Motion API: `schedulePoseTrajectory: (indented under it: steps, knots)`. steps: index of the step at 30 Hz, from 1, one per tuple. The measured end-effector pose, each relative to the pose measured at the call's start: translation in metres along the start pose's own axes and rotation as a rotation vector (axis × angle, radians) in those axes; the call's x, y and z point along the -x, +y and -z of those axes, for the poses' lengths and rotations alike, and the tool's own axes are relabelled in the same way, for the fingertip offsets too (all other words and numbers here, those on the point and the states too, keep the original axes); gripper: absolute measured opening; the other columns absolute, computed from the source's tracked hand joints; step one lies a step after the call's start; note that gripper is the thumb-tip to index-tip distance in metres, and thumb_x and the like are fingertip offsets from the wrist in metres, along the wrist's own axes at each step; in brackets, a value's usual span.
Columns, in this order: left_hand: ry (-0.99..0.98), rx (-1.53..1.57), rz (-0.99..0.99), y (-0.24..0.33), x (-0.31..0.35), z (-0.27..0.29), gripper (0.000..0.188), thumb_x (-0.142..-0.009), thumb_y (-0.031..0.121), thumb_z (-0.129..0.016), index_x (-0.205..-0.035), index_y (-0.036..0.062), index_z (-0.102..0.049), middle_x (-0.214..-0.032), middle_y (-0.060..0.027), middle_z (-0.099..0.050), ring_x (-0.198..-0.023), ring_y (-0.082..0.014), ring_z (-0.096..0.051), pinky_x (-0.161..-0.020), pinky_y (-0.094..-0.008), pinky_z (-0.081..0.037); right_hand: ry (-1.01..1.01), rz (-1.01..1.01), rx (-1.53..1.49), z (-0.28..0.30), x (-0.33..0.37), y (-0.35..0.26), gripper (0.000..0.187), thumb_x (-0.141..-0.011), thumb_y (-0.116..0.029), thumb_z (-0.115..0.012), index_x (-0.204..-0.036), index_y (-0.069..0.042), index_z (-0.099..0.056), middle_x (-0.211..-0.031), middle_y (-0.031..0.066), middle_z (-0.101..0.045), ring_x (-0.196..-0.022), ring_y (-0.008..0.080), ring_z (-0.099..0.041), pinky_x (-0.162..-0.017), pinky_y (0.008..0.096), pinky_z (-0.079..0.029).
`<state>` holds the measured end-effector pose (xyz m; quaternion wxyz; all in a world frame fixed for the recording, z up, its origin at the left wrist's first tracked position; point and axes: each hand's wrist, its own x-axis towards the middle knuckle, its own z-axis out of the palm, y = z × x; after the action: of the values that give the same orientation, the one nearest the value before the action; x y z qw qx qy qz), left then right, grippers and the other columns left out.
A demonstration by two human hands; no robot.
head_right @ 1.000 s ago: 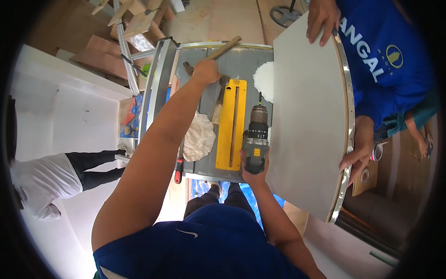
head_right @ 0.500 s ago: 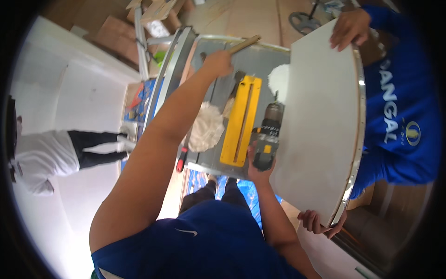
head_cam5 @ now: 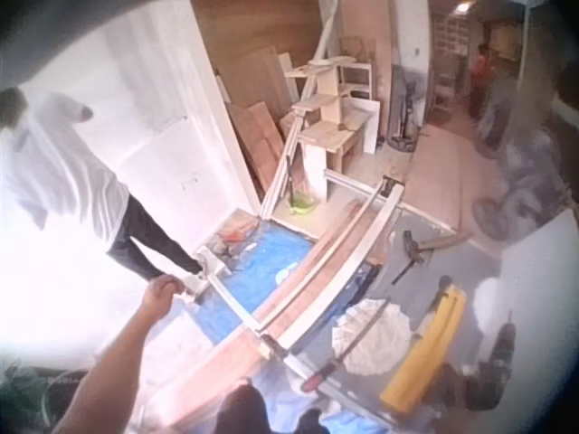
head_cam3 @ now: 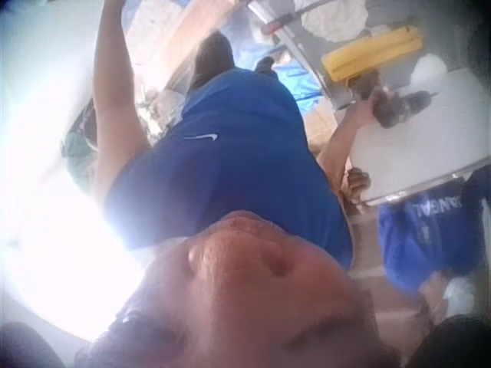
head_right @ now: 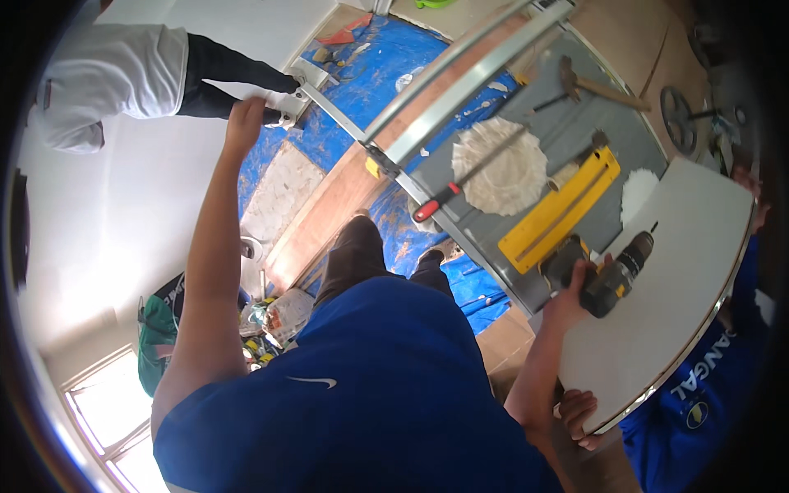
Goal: The person uses a cordless drill to fasten a metal frame onto a white cabinet door. They then pick up a hammer and a small white plastic piece, and later assist in positioning another white panel on a workbench.
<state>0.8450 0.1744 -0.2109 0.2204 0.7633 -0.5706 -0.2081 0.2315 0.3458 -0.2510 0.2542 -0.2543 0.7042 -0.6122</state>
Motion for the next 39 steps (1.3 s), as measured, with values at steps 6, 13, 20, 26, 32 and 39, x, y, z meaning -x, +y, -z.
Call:
schedulePoseTrajectory:
  steps: [6,13,20,26,32,39]
  knots:
    - [-0.31,-0.098,0.588,-0.38,0.215,-0.009,0.038,-0.102,0.029,-0.049,-0.088,0.0047,-0.075,-0.079,-0.0189,-0.073,-0.075,-0.0344,-0.073,-0.072,-0.0492,-0.057,0.022,0.23,0.151,-0.039,-0.001,-0.06,0.054,-0.089,0.0,-0.069,-0.141,-0.007,-0.058,-0.108,0.0024,-0.061,-0.102,0.0161,-0.056,-0.098,0.0345,-0.046]
    - [-0.877,-0.137,0.878,-0.448,0.151,0.012,0.034,-0.089,0.001,-0.062,-0.121,0.0075,-0.07,-0.104,-0.0141,-0.072,-0.081,-0.0291,-0.072,-0.071,-0.0406,-0.061,0.229,0.082,-0.245,-0.133,0.003,-0.11,0.046,-0.093,-0.003,-0.07,-0.138,-0.007,-0.064,-0.102,0.0056,-0.068,-0.097,0.016,-0.064,-0.095,0.0341,-0.051]
    - [-0.536,0.125,0.111,-0.422,-0.088,0.064,0.032,-0.094,0.01,-0.045,-0.104,0.0008,-0.074,-0.079,-0.0116,-0.067,-0.068,-0.0215,-0.067,-0.068,-0.0346,-0.055,0.33,0.274,-0.352,-0.279,0.079,-0.17,0.026,-0.082,0.002,-0.077,-0.106,-0.003,-0.066,-0.09,0.0053,-0.067,-0.076,0.0175,-0.065,-0.074,0.0329,-0.052]
    - [-0.722,0.249,-0.085,-0.205,-0.258,0.09,0.03,-0.098,0.017,-0.054,-0.117,0.0001,-0.071,-0.074,-0.0077,-0.062,-0.06,-0.0105,-0.06,-0.051,-0.0336,-0.049,0.568,0.209,-0.186,-0.295,0.093,-0.141,0.028,-0.082,-0.002,-0.079,-0.108,-0.002,-0.068,-0.098,0.0051,-0.068,-0.089,0.0167,-0.064,-0.083,0.0318,-0.051]
    - [-0.79,-0.11,-0.684,-0.057,-0.378,0.013,0.024,-0.099,0.018,-0.056,-0.117,0.0059,-0.068,-0.086,-0.017,-0.069,-0.082,-0.035,-0.069,-0.077,-0.0426,-0.053,0.782,0.128,-0.054,-0.303,0.115,-0.101,0.03,-0.083,-0.005,-0.081,-0.111,-0.002,-0.07,-0.101,0.0057,-0.069,-0.093,0.0185,-0.064,-0.088,0.0337,-0.052]
    - [-1.022,-0.436,-0.831,-0.056,-0.448,-0.053,0.024,-0.1,0.021,-0.056,-0.109,0.0041,-0.07,-0.103,-0.0196,-0.071,-0.102,-0.0371,-0.068,-0.09,-0.0441,-0.052,0.835,0.04,-0.168,-0.305,0.093,-0.095,0.029,-0.089,-0.003,-0.07,-0.117,0.002,-0.07,-0.105,0.007,-0.07,-0.091,0.0169,-0.064,-0.088,0.0321,-0.052]
